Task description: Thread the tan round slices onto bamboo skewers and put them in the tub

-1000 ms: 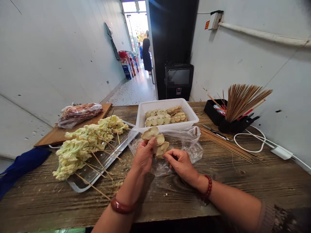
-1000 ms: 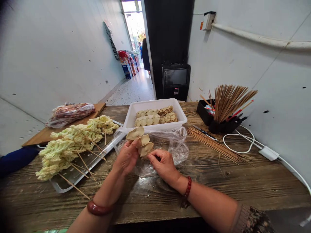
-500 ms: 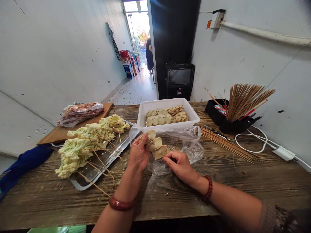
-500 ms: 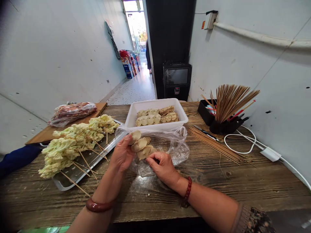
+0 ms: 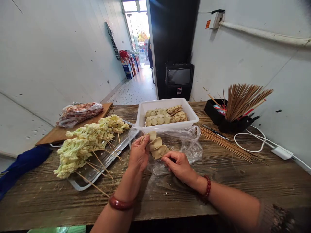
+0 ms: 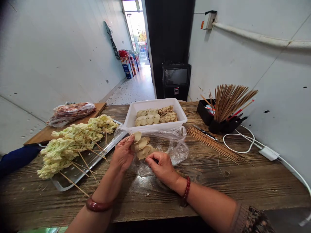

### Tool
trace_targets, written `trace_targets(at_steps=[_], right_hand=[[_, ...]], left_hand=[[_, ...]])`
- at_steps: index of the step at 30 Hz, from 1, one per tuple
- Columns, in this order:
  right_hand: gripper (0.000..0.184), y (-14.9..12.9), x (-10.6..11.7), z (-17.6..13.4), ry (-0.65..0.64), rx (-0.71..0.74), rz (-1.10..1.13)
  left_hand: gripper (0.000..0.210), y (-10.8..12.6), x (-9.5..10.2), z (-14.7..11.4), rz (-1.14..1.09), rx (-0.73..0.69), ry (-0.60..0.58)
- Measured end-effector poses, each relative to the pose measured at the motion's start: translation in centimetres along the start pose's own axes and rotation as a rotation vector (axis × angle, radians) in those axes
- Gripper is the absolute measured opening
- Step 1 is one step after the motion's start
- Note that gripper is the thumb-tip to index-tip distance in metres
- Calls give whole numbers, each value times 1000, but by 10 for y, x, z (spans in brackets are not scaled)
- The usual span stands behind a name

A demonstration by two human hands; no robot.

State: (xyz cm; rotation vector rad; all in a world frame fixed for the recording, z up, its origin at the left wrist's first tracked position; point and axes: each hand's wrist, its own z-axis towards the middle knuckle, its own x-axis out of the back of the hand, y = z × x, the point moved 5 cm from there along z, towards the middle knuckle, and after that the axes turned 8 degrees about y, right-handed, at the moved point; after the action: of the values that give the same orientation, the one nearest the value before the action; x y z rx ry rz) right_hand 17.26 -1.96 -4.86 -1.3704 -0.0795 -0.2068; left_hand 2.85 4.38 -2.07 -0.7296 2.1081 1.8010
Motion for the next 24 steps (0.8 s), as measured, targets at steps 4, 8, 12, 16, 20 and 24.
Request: trace_targets(at_steps=[4,8,12,16,20,24], right_hand=[[24,-2,2,1,11,-12,11],[24,-4,3,3,12,-14,2],[23,-5,4,3,12,15,-19],[22,-10,5,2,8,104,-92],[22,-15,6,1,-2,209,-155],[21,-15,7,1,-18,241,-185]], left_hand=[[28,-2,-3,-2,5,50,-47],[27,-3,-5,-5,4,87,-80],[24,-4,-3,-4,2,97,-52],[21,-4,0,-2,-24,100,-19],[24,-4,1,-2,-48,99,9],[27,-4,1,-2,-31,103,20]])
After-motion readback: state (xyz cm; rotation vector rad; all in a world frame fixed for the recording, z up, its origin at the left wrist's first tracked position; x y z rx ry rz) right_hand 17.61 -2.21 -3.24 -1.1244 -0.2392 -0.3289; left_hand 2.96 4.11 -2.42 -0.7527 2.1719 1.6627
